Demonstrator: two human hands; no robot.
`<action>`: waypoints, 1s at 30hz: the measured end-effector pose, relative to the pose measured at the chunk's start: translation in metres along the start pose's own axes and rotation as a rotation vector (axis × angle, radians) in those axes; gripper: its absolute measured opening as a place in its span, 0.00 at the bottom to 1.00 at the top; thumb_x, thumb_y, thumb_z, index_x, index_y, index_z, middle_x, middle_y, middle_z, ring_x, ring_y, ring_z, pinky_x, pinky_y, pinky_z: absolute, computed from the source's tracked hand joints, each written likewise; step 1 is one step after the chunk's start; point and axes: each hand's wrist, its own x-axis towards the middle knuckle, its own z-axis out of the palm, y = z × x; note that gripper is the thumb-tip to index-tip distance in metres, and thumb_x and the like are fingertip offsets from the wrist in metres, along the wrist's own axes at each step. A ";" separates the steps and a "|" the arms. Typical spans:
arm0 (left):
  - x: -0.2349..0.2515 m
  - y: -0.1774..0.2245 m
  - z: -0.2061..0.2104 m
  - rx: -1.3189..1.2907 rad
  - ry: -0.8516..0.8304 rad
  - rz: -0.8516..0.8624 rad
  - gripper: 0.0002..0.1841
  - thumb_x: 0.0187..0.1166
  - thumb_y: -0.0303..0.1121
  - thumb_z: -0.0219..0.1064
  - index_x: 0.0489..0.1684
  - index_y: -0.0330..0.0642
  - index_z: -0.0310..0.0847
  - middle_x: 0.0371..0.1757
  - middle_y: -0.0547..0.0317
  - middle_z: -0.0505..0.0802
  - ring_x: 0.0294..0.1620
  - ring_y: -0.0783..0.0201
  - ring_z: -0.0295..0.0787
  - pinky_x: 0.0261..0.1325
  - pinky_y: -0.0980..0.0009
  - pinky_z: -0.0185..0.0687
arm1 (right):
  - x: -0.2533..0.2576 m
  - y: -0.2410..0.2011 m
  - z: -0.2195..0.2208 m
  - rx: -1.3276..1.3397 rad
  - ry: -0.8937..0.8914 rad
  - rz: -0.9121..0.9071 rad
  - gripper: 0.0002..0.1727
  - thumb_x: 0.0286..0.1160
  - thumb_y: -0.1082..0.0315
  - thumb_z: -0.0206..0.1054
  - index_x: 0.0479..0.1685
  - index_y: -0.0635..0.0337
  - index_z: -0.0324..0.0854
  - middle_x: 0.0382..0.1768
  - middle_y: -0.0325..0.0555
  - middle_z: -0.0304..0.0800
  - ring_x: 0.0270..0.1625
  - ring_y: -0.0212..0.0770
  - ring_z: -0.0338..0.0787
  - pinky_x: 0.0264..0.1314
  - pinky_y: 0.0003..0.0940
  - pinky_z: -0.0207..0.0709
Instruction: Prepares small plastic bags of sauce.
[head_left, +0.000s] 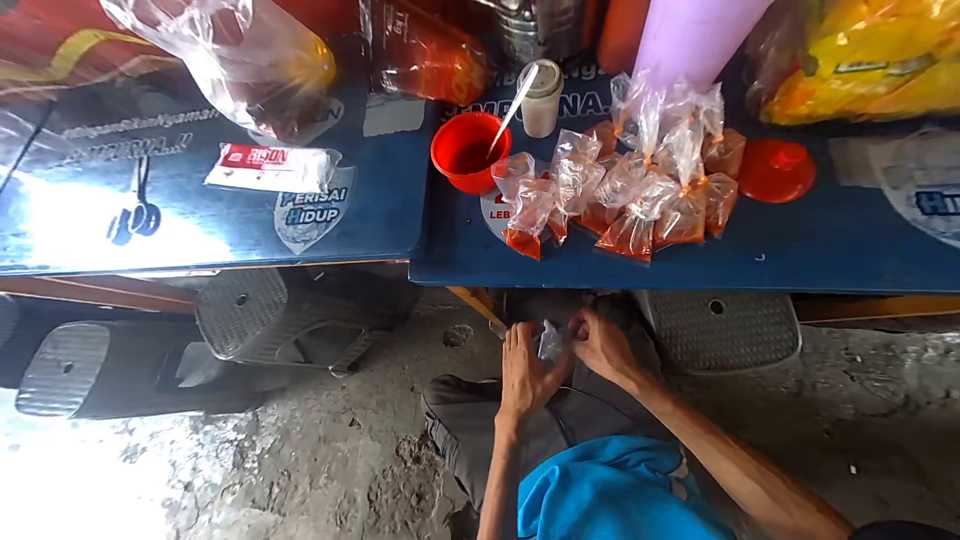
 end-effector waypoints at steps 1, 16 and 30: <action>-0.003 -0.003 -0.007 -0.076 -0.076 0.066 0.42 0.57 0.49 0.83 0.69 0.29 0.76 0.68 0.37 0.85 0.73 0.43 0.78 0.79 0.45 0.69 | 0.000 -0.001 -0.004 0.037 -0.051 0.005 0.25 0.70 0.70 0.72 0.68 0.64 0.77 0.47 0.56 0.89 0.49 0.54 0.89 0.56 0.56 0.80; 0.013 0.028 -0.063 -0.055 0.247 0.142 0.21 0.63 0.39 0.80 0.49 0.33 0.87 0.41 0.51 0.96 0.44 0.58 0.94 0.52 0.57 0.89 | -0.047 -0.062 -0.051 0.040 0.205 -0.795 0.21 0.78 0.49 0.68 0.58 0.55 0.85 0.53 0.43 0.90 0.45 0.31 0.86 0.40 0.25 0.78; 0.035 0.055 -0.070 0.161 0.644 0.303 0.24 0.60 0.34 0.77 0.51 0.24 0.83 0.42 0.42 0.94 0.43 0.54 0.94 0.51 0.60 0.89 | -0.037 -0.112 -0.065 0.062 0.232 -0.986 0.16 0.83 0.55 0.66 0.52 0.55 0.92 0.46 0.41 0.94 0.43 0.30 0.90 0.44 0.26 0.84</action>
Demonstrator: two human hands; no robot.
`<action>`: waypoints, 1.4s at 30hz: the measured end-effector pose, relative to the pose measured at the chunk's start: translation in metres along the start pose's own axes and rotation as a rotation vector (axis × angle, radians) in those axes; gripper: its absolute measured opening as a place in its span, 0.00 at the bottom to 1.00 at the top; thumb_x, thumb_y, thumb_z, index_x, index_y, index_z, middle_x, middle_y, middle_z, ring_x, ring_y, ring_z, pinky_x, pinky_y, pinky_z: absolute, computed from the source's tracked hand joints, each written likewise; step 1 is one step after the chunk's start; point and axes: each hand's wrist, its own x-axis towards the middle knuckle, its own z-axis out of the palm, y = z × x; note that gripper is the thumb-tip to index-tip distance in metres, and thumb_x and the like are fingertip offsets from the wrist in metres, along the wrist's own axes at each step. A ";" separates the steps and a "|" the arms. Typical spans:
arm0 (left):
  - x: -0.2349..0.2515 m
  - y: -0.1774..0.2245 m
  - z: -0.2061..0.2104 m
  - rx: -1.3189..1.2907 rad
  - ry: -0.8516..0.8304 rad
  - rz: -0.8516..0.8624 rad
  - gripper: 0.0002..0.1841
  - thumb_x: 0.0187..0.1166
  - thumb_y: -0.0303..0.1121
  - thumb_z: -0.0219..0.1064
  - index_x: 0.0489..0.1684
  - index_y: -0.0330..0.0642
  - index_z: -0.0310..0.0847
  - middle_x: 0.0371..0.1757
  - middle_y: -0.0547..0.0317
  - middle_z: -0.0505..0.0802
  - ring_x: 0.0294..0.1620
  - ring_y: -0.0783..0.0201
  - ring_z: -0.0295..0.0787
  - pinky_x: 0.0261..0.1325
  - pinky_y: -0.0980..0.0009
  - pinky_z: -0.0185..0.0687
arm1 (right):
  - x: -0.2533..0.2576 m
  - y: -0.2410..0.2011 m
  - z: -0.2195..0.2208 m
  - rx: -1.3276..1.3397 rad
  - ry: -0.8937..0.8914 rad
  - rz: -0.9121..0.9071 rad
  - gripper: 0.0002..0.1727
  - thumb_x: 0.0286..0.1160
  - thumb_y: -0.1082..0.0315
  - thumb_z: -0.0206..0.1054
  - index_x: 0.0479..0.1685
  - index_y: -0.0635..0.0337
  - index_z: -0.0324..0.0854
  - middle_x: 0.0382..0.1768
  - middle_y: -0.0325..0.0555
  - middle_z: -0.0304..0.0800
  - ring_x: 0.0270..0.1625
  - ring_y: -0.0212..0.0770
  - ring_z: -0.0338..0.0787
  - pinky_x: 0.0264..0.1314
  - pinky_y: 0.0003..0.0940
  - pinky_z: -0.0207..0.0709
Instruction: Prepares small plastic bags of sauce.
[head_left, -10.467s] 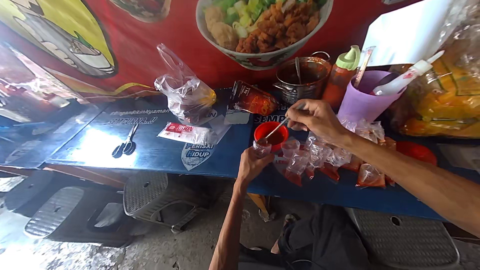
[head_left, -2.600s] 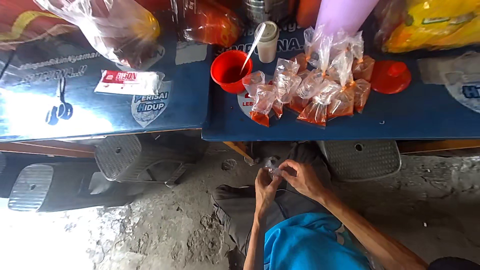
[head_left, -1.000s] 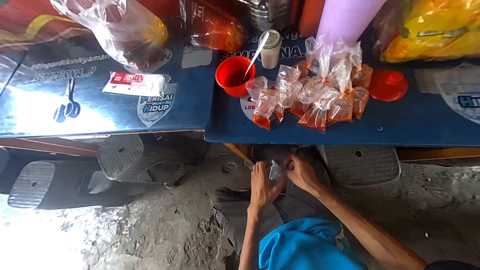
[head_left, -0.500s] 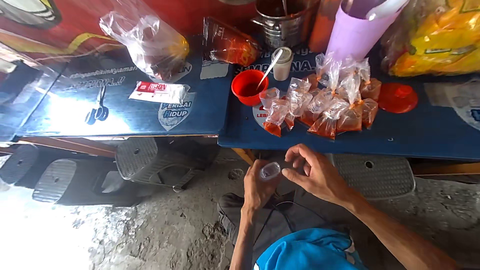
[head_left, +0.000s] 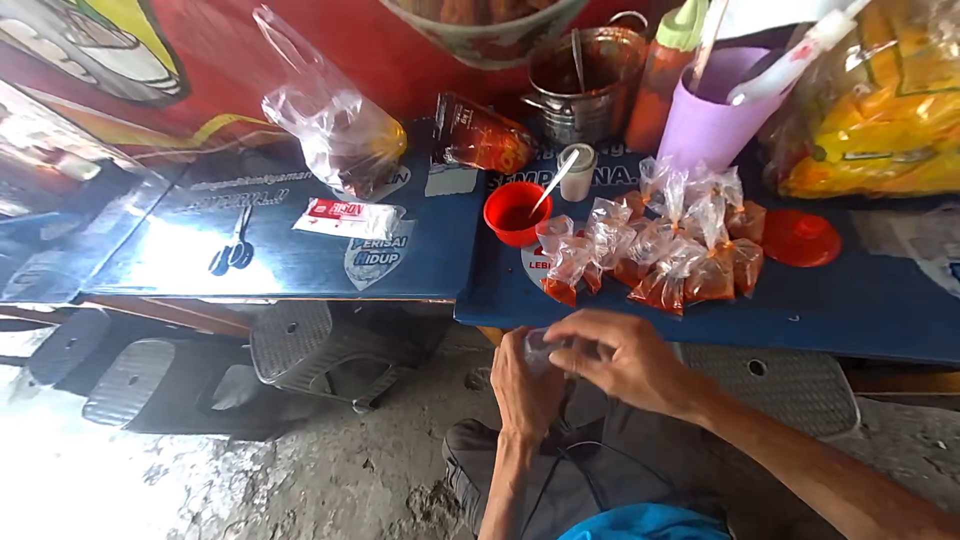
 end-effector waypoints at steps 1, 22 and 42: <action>0.010 -0.003 -0.003 -0.047 0.011 -0.026 0.24 0.63 0.33 0.78 0.52 0.23 0.83 0.42 0.43 0.94 0.43 0.57 0.94 0.50 0.62 0.91 | 0.011 -0.004 -0.012 0.008 0.062 0.036 0.16 0.83 0.54 0.66 0.53 0.56 0.91 0.44 0.41 0.94 0.42 0.30 0.91 0.43 0.28 0.86; 0.130 -0.064 0.009 -0.384 -0.173 -0.261 0.24 0.62 0.34 0.77 0.55 0.28 0.82 0.41 0.54 0.94 0.43 0.71 0.92 0.51 0.71 0.88 | 0.160 0.075 -0.050 -0.113 0.273 0.067 0.17 0.92 0.56 0.57 0.56 0.58 0.85 0.31 0.48 0.90 0.28 0.45 0.86 0.33 0.48 0.80; 0.146 -0.061 0.022 -0.344 -0.308 -0.322 0.24 0.62 0.35 0.77 0.55 0.29 0.82 0.42 0.51 0.93 0.44 0.67 0.92 0.52 0.67 0.87 | 0.175 0.074 -0.064 0.302 0.363 0.496 0.11 0.89 0.66 0.59 0.49 0.62 0.85 0.28 0.37 0.86 0.23 0.25 0.76 0.27 0.22 0.70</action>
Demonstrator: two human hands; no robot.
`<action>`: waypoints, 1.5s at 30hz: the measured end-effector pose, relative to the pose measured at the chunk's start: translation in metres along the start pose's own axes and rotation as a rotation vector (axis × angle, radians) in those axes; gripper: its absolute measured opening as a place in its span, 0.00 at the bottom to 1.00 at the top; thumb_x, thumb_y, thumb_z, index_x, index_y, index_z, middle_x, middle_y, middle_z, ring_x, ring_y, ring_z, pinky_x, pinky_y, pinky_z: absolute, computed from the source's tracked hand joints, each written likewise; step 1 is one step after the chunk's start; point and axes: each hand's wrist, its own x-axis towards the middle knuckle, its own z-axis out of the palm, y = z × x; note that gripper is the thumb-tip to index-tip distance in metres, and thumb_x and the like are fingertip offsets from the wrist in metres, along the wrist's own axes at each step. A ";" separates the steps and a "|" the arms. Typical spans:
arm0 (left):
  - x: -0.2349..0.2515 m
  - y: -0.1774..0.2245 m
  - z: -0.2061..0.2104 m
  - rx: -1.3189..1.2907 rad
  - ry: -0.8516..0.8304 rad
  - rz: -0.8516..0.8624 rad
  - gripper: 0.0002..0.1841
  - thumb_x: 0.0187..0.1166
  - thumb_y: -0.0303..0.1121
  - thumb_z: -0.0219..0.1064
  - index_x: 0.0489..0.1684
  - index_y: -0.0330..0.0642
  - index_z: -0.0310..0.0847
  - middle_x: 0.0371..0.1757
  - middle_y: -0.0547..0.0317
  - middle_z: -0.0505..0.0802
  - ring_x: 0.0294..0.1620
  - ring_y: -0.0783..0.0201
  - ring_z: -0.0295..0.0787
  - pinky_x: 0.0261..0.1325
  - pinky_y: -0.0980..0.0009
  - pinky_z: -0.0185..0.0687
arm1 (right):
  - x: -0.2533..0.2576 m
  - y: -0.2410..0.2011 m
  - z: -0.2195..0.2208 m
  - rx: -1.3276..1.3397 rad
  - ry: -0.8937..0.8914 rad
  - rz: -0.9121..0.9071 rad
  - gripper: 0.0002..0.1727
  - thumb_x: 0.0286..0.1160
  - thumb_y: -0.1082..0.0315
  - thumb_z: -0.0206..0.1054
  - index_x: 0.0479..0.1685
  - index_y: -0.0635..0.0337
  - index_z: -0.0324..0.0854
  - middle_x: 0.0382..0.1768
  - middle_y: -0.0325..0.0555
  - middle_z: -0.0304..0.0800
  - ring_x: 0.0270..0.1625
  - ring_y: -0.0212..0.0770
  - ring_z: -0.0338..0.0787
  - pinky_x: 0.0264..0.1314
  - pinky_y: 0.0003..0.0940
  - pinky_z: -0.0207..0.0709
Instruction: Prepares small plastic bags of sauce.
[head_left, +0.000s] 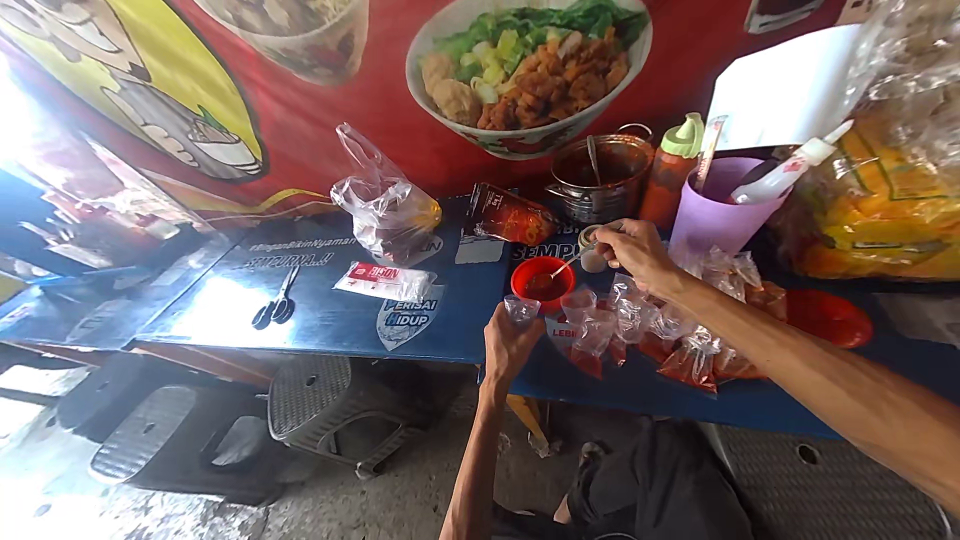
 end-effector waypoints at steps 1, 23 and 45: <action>0.001 0.000 0.000 0.003 -0.005 -0.003 0.24 0.63 0.35 0.77 0.55 0.29 0.82 0.43 0.51 0.93 0.44 0.67 0.92 0.52 0.67 0.87 | 0.002 -0.004 0.000 0.012 0.011 0.002 0.11 0.88 0.68 0.59 0.47 0.64 0.85 0.27 0.38 0.86 0.23 0.26 0.78 0.27 0.22 0.71; 0.009 -0.002 0.001 0.000 -0.037 0.002 0.23 0.63 0.38 0.78 0.53 0.31 0.83 0.42 0.52 0.94 0.44 0.67 0.92 0.53 0.66 0.88 | -0.007 0.020 0.001 -0.307 -0.122 -0.418 0.15 0.91 0.60 0.59 0.58 0.60 0.85 0.35 0.48 0.93 0.33 0.42 0.91 0.41 0.44 0.86; 0.010 -0.003 0.001 -0.013 -0.050 -0.026 0.24 0.64 0.38 0.78 0.54 0.31 0.83 0.42 0.51 0.93 0.44 0.64 0.92 0.53 0.63 0.87 | -0.005 -0.019 0.002 0.060 -0.080 -0.081 0.10 0.88 0.71 0.58 0.46 0.64 0.84 0.24 0.34 0.88 0.20 0.23 0.77 0.23 0.19 0.69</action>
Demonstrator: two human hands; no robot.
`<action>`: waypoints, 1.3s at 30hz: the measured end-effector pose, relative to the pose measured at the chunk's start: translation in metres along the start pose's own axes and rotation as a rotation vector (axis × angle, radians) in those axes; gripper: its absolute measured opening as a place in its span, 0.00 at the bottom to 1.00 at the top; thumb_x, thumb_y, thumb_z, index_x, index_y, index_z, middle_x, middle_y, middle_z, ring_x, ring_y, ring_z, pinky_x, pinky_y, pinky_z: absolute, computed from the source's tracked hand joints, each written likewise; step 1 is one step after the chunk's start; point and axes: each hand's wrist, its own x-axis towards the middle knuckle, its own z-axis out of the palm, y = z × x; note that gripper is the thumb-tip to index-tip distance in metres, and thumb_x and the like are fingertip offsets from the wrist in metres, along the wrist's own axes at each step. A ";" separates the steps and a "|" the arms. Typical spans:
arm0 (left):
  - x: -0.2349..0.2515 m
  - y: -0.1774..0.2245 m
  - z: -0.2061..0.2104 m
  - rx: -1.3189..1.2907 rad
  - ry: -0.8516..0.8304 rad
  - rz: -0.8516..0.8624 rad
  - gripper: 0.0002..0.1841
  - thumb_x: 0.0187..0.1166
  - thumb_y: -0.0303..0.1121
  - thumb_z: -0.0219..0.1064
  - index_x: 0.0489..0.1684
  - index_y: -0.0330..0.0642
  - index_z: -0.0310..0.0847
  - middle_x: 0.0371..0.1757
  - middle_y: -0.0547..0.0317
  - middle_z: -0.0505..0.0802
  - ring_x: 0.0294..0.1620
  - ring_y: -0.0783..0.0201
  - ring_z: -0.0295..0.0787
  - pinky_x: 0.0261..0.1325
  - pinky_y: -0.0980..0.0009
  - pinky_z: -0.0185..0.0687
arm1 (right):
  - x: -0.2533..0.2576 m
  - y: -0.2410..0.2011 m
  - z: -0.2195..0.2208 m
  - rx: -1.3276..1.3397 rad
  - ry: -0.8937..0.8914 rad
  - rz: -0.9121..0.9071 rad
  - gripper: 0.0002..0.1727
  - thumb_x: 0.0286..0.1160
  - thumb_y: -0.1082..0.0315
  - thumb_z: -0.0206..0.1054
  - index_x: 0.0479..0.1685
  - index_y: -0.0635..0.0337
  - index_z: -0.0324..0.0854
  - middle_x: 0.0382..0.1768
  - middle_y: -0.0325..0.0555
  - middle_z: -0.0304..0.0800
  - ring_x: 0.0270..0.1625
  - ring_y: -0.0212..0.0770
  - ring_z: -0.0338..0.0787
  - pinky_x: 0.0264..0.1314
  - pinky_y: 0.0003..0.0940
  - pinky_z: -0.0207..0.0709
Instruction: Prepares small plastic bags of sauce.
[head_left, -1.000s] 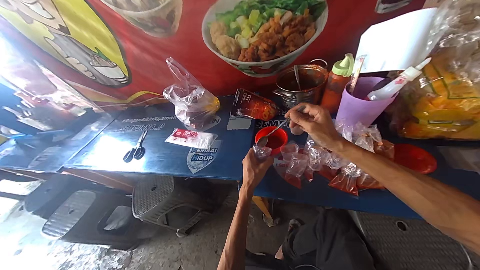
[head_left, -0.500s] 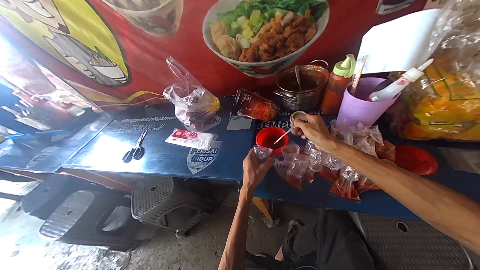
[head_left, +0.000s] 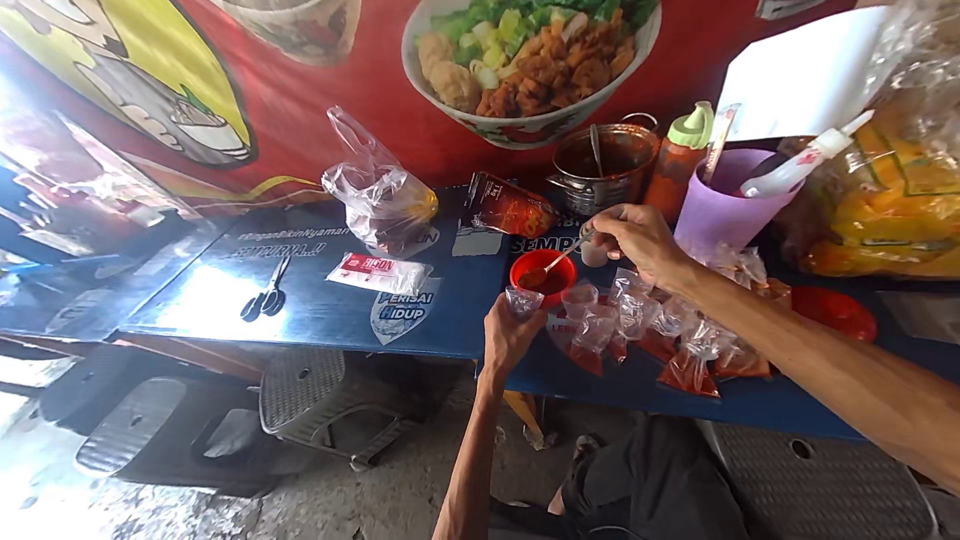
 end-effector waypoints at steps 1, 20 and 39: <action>0.000 0.000 0.000 0.001 0.000 0.001 0.24 0.63 0.38 0.78 0.54 0.31 0.83 0.42 0.51 0.93 0.44 0.64 0.92 0.53 0.63 0.87 | -0.005 -0.001 0.001 -0.017 -0.041 -0.073 0.09 0.88 0.71 0.59 0.46 0.64 0.84 0.24 0.34 0.87 0.20 0.23 0.77 0.23 0.19 0.69; 0.001 -0.003 0.001 -0.038 0.001 -0.007 0.23 0.63 0.37 0.78 0.53 0.33 0.83 0.39 0.54 0.93 0.38 0.67 0.91 0.47 0.66 0.88 | -0.003 0.040 0.003 -0.217 -0.050 0.001 0.14 0.92 0.62 0.57 0.53 0.62 0.84 0.30 0.42 0.90 0.25 0.30 0.80 0.30 0.28 0.72; 0.002 -0.003 0.000 -0.028 -0.001 -0.001 0.23 0.64 0.37 0.78 0.55 0.33 0.83 0.40 0.53 0.93 0.40 0.66 0.91 0.49 0.65 0.88 | -0.012 -0.004 0.001 -0.064 -0.156 -0.269 0.08 0.86 0.70 0.62 0.48 0.65 0.85 0.27 0.35 0.89 0.25 0.23 0.83 0.30 0.20 0.77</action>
